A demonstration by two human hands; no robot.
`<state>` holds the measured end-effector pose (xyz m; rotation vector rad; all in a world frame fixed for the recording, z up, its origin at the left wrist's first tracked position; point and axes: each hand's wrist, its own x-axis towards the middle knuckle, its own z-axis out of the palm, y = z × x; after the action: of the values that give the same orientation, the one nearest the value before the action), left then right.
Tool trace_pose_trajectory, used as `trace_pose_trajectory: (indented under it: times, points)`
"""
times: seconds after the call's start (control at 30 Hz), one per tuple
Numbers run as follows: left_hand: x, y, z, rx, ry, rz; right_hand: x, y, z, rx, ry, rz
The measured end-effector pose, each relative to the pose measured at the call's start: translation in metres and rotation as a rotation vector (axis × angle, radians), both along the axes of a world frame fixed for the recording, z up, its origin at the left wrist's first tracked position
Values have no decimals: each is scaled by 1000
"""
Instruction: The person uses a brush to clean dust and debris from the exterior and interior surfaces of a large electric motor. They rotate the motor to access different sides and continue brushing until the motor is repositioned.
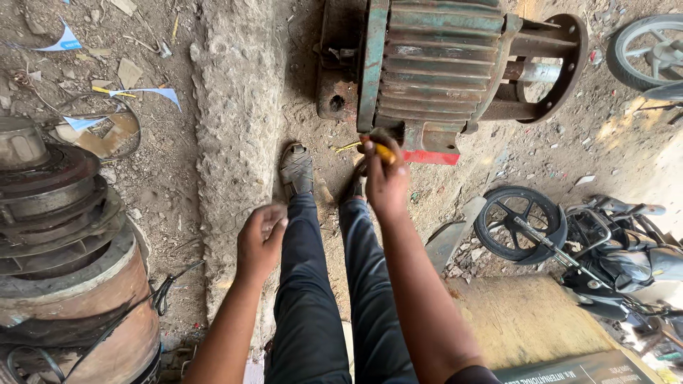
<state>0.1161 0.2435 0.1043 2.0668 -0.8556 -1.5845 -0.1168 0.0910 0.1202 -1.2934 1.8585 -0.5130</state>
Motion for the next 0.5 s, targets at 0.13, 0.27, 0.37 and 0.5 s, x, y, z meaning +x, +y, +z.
trace_pose_trajectory:
  times: [0.13, 0.27, 0.37, 0.5]
  points:
    - [8, 46, -7, 201, -27, -70, -20, 15, -17, -138, 106, 2]
    - [-5, 64, -2, 274, 76, -60, -30, 27, -21, 94, -308, -108]
    - [-25, 65, 3, 251, 95, -151, -27, 27, -19, 66, -349, -162]
    - [-50, 63, 9, 217, 186, -148, -18, 25, -16, 26, -177, -60]
